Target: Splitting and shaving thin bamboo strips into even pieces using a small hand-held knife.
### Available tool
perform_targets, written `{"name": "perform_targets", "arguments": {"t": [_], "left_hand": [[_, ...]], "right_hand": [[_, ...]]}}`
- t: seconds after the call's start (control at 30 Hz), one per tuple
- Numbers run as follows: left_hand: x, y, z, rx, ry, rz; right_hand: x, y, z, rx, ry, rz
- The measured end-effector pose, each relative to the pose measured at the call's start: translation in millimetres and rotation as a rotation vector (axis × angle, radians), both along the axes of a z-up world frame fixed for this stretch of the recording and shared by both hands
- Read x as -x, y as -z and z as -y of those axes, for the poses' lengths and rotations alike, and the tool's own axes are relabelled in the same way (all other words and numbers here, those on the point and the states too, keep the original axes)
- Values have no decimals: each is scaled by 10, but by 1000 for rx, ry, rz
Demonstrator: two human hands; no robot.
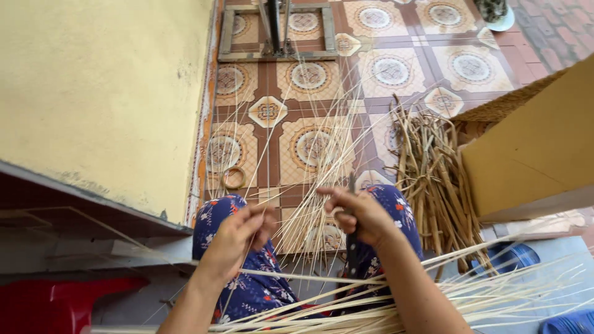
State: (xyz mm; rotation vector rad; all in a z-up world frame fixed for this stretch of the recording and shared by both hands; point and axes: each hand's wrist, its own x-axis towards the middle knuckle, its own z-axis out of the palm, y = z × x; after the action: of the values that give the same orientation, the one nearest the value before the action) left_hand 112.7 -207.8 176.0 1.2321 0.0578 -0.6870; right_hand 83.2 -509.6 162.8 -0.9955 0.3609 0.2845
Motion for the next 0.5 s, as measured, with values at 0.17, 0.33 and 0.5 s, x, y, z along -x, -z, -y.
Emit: {"name": "perform_targets", "arguments": {"t": [0.17,0.33,0.5], "left_hand": [[-484,-168,330,80,-72,73],[-784,259,846,112,-144,15],[-717,155,1277,340,-227,-44]], "right_hand": [[145,177,-480,46,-296,17],[245,84,-734,-53,-447,30],[213,716,-600,-150,-329,144]]}}
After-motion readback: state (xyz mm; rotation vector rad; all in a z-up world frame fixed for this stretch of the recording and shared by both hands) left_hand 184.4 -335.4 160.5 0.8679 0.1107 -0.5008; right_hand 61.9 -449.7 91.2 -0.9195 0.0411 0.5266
